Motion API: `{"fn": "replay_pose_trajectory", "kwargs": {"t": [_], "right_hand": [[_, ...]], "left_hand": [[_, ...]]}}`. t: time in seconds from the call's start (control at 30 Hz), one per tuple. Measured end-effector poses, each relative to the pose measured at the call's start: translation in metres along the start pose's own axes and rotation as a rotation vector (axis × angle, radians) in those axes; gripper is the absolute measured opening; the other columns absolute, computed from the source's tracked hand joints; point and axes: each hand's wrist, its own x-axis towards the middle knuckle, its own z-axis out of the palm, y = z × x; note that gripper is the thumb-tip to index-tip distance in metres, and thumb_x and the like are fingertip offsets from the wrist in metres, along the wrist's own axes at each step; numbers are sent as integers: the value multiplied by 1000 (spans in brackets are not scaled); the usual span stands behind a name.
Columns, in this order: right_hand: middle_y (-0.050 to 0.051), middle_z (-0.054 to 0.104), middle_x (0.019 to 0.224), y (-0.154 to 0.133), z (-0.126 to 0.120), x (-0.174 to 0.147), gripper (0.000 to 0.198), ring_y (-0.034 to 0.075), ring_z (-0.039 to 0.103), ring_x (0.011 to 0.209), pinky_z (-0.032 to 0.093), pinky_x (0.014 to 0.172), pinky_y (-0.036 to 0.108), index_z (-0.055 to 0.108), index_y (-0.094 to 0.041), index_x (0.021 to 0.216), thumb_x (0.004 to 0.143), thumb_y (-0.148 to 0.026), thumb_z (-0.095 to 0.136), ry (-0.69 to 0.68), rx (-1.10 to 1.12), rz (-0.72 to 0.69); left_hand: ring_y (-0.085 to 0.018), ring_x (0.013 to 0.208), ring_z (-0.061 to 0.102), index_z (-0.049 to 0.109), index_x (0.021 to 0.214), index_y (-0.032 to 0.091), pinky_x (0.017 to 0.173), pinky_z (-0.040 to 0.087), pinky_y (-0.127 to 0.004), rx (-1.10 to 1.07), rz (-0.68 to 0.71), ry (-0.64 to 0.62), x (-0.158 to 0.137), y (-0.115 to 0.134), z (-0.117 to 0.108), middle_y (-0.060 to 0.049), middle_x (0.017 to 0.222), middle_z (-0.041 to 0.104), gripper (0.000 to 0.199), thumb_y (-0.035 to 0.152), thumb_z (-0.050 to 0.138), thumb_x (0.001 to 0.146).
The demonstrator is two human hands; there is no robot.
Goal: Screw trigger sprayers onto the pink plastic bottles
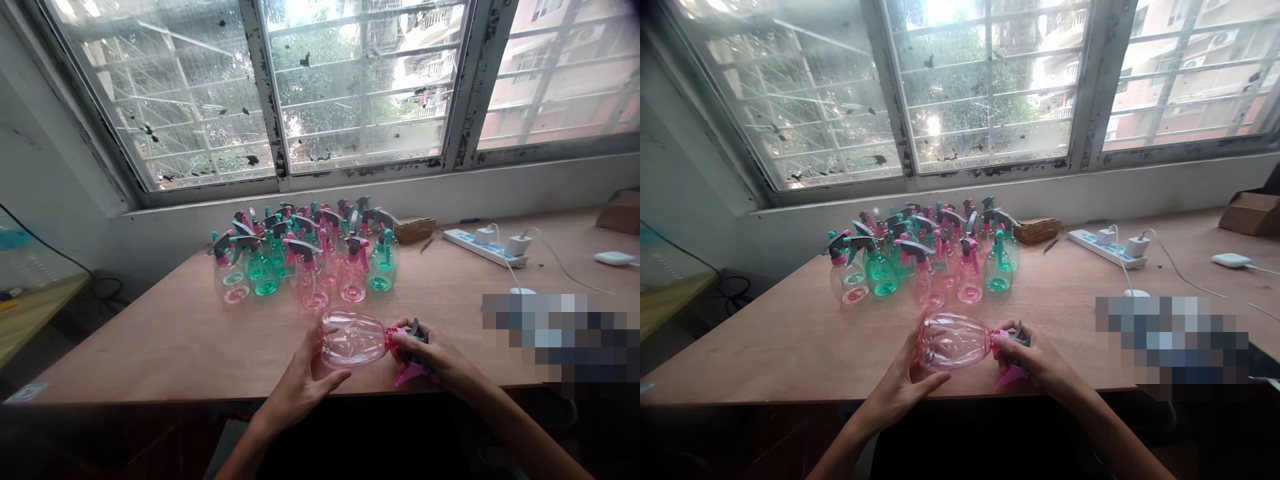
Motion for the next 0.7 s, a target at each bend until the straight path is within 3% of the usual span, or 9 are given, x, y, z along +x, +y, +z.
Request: {"fn": "replay_pose_trajectory", "kwargs": {"t": [0.1, 0.23, 0.43, 0.6, 0.7], "right_hand": [[0, 67, 72, 1, 0, 1, 38, 15, 61, 63, 47, 61, 26, 60, -17, 96, 86, -48, 79, -8, -8, -9], [1, 69, 73, 3, -1, 3, 41, 15, 62, 64, 47, 62, 26, 61, -16, 98, 83, -48, 81, -3, -48, -11], [1, 68, 74, 3, -2, 4, 40, 16, 62, 64, 47, 62, 27, 60, -17, 98, 85, -50, 79, -6, -17, -9], [2, 69, 71, 0, -1, 2, 42, 17, 62, 64, 46, 62, 28, 62, -16, 95, 83, -53, 79, -28, -129, -15], [2, 69, 72, 2, -1, 2, 44, 17, 62, 63, 46, 61, 28, 63, -17, 93, 81, -56, 80, -3, -116, -14]], "left_hand": [[-34, 154, 25, 9, 163, 33, 128, 18, -53, -47, -30, -27, 1, -1, -1, -10, 163, 37, 109, 30, 82, 81], [-35, 150, 36, 11, 163, 30, 125, 27, -52, -202, -51, -54, 5, -5, -1, -12, 164, 36, 105, 32, 80, 84], [-31, 143, 47, 7, 162, 39, 122, 33, -49, -153, 5, -48, 3, -6, -1, -9, 165, 34, 104, 25, 77, 86], [-35, 140, 49, 9, 163, 31, 121, 33, -52, -135, -58, -57, 3, -1, -2, -14, 156, 47, 111, 28, 83, 81], [-35, 143, 46, 12, 162, 32, 122, 32, -54, -126, -52, -25, 3, -4, -1, -13, 154, 49, 106, 29, 81, 82]]}}
